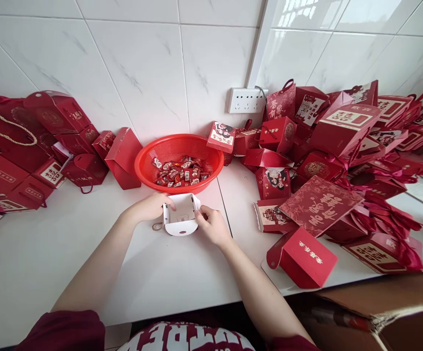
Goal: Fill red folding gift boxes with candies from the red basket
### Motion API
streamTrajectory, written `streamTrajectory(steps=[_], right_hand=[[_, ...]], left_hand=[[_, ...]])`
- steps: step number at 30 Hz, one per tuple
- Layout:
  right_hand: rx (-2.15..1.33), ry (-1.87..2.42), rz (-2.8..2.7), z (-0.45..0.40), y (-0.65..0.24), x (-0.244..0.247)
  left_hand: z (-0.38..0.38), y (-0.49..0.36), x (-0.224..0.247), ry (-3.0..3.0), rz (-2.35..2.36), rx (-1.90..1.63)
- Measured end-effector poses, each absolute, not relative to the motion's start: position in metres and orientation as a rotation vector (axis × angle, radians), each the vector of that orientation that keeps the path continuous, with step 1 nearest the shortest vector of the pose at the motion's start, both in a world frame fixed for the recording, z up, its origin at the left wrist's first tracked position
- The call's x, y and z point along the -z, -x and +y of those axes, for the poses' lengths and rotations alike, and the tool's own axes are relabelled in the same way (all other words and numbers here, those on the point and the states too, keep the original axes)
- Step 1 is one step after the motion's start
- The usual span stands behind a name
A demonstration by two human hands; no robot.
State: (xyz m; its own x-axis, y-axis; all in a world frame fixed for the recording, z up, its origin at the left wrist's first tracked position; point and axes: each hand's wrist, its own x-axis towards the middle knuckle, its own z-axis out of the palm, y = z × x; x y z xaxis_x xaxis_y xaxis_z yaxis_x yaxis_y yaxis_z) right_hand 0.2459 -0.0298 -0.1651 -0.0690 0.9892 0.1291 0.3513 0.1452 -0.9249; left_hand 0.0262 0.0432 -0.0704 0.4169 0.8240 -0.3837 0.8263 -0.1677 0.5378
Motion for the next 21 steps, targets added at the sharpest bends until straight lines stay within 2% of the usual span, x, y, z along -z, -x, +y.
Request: streamTrajectory(steps=[6, 10, 15, 21], right_hand=[[-0.890, 1.383, -1.495, -0.032, -0.239, 0.161], [-0.867, 1.416, -1.462, -0.033, -0.234, 0.158], [-0.875, 1.428, -1.445, -0.031, -0.233, 0.160], [-0.933, 1.376, -1.440, -0.030, -0.232, 0.163]], left_hand=[[0.025, -0.006, 0.031, -2.191, 1.325, -0.098], [0.004, -0.001, 0.013, -2.176, 1.480, -0.105], [-0.005, -0.014, 0.022, -2.079, 1.796, 0.123], [0.001, -0.024, 0.049, -2.000, 1.626, 0.184]])
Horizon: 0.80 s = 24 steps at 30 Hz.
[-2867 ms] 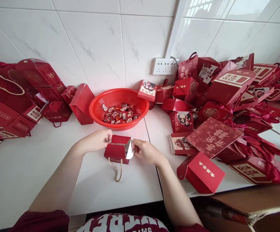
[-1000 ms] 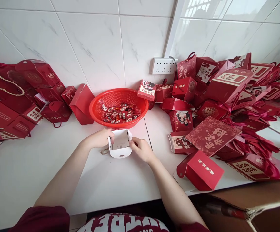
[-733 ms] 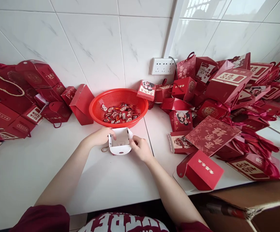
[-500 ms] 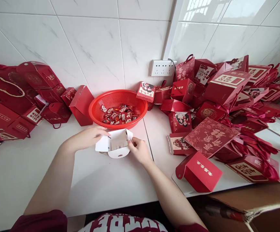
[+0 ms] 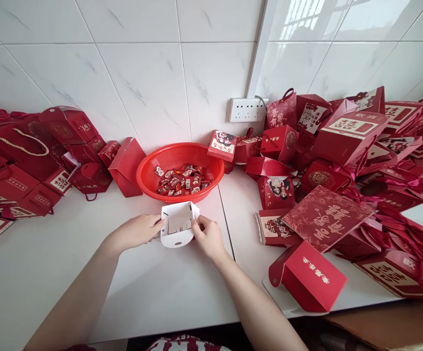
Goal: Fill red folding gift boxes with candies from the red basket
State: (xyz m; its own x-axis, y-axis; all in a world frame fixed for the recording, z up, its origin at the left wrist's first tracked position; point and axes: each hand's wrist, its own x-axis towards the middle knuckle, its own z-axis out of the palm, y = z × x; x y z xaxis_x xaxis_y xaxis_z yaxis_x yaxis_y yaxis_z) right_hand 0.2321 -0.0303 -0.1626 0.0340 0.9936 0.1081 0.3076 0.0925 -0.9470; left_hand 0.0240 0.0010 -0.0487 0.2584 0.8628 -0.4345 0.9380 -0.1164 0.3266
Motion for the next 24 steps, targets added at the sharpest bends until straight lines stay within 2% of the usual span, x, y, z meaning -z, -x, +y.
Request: streamTrajectory(steps=[11, 18, 24], right_hand=[[-0.952, 1.353, -1.380, -0.027, -0.243, 0.169], [-0.917, 1.343, -1.351, -0.027, -0.241, 0.169], [-0.873, 1.221, -1.221, -0.030, -0.249, 0.144]], left_hand=[[-0.001, -0.042, 0.067, -2.096, 1.702, -0.053], [0.004, -0.033, 0.021, -2.239, 2.013, -0.012], [-0.010, -0.030, -0.028, -2.231, 1.936, -0.339]])
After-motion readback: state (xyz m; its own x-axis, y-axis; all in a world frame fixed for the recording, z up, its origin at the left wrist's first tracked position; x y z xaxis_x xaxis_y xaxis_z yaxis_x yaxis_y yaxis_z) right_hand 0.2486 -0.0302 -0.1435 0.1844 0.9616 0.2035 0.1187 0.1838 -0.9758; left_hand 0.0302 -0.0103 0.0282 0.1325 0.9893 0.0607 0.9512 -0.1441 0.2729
